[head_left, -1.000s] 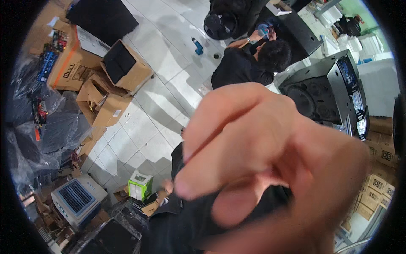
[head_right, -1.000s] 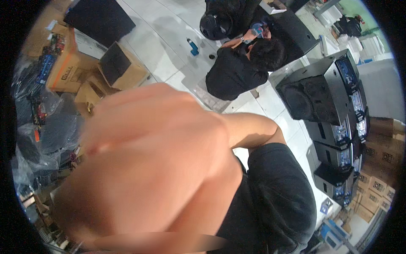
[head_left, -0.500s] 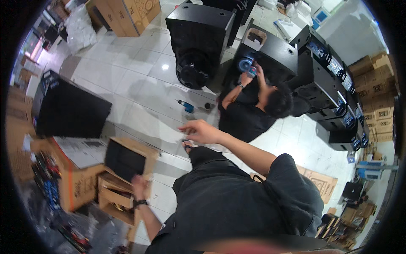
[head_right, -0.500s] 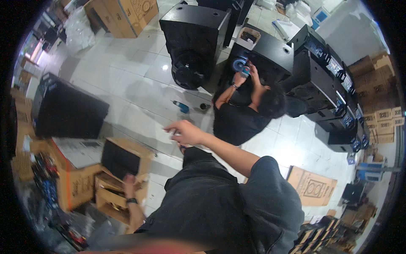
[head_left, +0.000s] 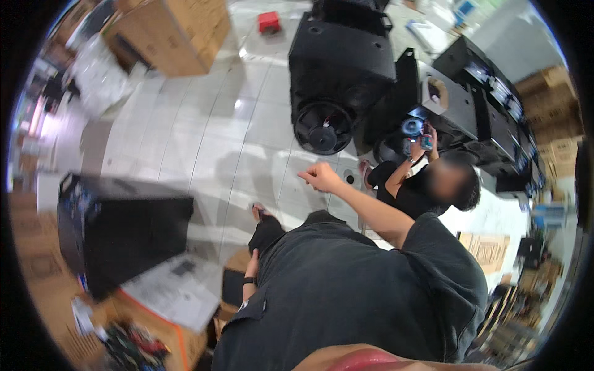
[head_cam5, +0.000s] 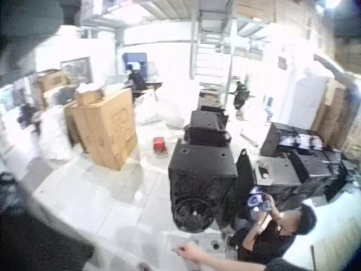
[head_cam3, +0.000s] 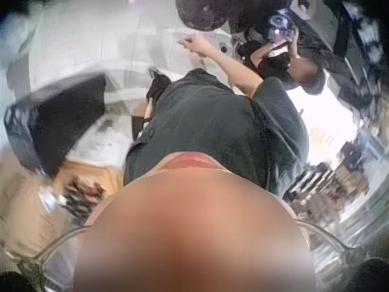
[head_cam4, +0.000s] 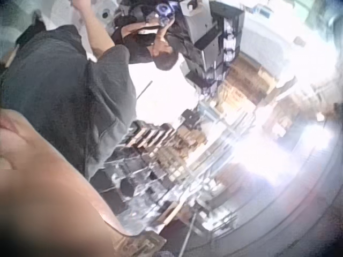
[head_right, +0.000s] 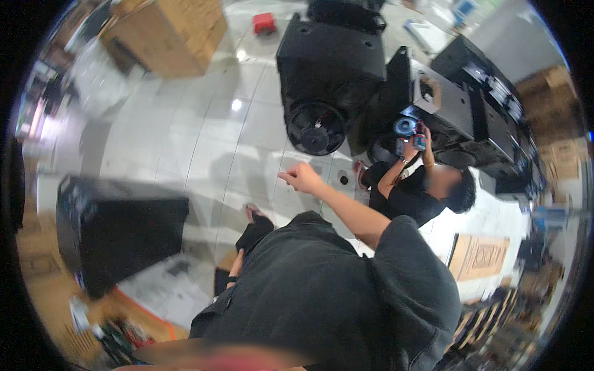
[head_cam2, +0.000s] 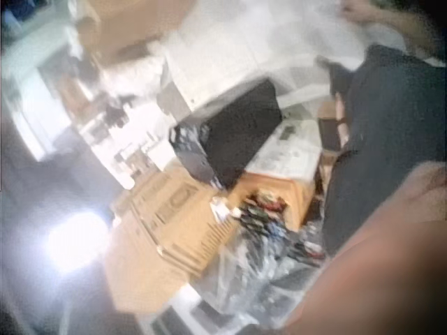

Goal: The person unpacks a large cardboard box and removes a speaker enclosure. They lift and rotate the enclosure to inspect the speaker cones and then place it on the floor. The person continues to handle the speaker, checking the cones and positioning the unit.

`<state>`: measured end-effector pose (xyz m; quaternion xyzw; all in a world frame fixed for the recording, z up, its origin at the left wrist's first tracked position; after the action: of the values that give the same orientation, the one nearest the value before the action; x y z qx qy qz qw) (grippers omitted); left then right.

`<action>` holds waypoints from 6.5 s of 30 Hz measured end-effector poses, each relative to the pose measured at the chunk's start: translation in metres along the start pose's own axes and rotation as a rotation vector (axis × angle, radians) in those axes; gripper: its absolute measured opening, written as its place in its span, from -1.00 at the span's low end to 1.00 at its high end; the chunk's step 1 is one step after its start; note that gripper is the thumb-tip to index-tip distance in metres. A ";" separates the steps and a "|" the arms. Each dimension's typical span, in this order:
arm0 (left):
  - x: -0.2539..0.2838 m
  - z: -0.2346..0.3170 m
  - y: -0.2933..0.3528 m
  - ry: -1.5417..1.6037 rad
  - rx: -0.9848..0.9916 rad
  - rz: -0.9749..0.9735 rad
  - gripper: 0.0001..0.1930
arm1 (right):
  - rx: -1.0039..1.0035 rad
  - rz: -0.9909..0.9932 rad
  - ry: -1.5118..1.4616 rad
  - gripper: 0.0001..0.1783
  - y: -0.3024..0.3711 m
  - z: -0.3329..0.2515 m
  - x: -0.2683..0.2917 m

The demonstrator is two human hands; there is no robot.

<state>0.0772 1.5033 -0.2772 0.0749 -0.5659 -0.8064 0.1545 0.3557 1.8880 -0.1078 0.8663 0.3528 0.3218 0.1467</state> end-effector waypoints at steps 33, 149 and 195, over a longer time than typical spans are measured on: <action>0.089 1.152 -0.390 -0.720 -0.558 0.066 -0.59 | -0.568 0.574 -0.720 -0.29 -0.686 -0.136 0.291; -0.657 1.587 -0.240 -1.728 -0.854 -2.733 -0.07 | 0.515 2.743 -1.949 0.21 -0.932 -0.234 0.817; -1.067 1.731 -0.482 -2.744 -0.585 -1.459 0.02 | -1.134 2.993 -1.794 -0.15 -0.871 0.043 0.767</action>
<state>0.4904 3.5498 -0.1832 0.4678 -0.0554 0.2327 0.8509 0.3512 3.0450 -0.2111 -0.1602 0.9394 0.2721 -0.1334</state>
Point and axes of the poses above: each hand's wrist, its own y-axis away from the middle knuckle, its own x-axis out of the back of the hand, z = x × y, the point moved 5 cm from there along -y, towards the middle knuckle, and after that the axes turned 3 degrees about x, right-handed, at the moved point
